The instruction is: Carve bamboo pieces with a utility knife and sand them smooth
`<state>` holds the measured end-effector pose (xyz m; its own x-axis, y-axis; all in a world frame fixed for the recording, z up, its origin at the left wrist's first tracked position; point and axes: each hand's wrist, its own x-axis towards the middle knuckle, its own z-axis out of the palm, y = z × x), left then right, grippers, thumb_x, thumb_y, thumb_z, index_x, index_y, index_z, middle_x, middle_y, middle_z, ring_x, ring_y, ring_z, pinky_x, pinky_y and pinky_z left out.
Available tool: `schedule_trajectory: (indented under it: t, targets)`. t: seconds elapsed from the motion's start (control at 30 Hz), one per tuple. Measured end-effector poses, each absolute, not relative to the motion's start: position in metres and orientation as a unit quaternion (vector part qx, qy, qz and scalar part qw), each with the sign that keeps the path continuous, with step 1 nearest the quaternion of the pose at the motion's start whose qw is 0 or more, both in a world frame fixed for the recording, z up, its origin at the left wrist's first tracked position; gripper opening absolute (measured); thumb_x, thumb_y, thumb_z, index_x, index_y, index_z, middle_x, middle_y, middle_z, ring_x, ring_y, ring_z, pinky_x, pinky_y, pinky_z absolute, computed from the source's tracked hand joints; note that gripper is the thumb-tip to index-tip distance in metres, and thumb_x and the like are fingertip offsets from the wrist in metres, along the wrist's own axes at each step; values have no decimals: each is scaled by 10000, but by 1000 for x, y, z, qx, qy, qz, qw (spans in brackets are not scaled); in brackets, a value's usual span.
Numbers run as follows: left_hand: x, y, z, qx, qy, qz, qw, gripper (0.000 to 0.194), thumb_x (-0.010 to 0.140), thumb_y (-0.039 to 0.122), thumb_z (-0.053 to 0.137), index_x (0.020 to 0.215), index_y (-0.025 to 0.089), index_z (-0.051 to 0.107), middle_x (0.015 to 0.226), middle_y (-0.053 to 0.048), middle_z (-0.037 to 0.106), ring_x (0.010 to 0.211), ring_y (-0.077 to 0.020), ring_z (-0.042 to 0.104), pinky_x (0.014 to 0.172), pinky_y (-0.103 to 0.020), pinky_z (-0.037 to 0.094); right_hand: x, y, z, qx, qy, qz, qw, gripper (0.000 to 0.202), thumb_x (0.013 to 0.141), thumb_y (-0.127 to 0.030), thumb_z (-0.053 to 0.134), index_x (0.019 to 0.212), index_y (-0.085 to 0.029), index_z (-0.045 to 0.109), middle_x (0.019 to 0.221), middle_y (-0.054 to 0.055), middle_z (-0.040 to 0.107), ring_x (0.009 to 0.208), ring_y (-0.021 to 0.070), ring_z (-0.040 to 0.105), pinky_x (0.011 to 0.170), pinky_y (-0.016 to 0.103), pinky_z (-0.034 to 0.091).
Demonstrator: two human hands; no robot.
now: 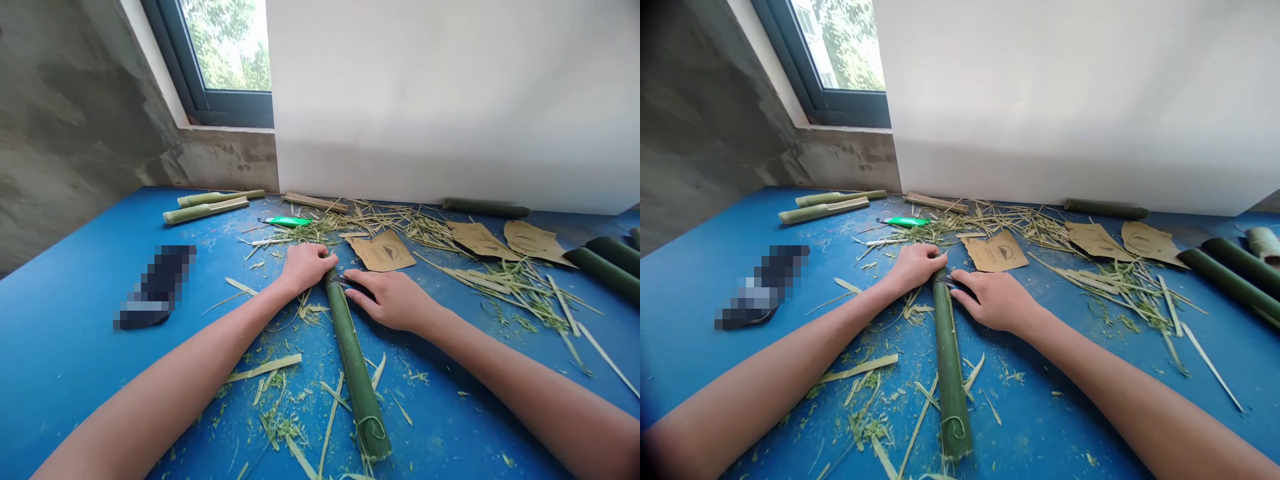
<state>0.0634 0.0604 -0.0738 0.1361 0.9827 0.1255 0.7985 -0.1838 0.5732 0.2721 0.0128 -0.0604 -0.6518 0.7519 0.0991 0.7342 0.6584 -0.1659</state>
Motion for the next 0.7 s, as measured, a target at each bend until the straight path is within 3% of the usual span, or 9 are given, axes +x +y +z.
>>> schedule_trajectory:
  t: [0.17,0.3,0.5,0.7]
  targets:
    - [64,60,-72,727,611,240,201,340,871,405,551,605,201,609,621,12,584,638,-156,440,646,-319,277,279,16,-55,-375,-920,86,66,427,1066,-478,397,1350,-235,603,1052,80,773,885,263,719,707,338,440]
    - [64,61,-71,738,601,225,207,329,881,393,537,626,200,618,658,9,605,670,-162,476,661,-312,295,285,4,-54,-327,-936,121,49,377,1061,-466,424,1324,-271,610,1108,43,775,922,243,729,730,325,455]
    - [62,64,-72,756,580,235,195,327,880,354,535,603,189,588,753,-8,636,747,-169,515,700,-312,311,284,7,-59,-414,-904,34,102,412,1055,-470,415,1337,-245,613,1191,75,759,968,276,731,709,341,461]
    - [63,62,-73,760,572,246,187,386,927,396,520,601,192,549,702,1,630,718,-165,513,692,-315,306,274,11,-61,-412,-905,37,95,392,1049,-464,437,1326,-255,618,1125,55,771,936,263,734,714,342,472]
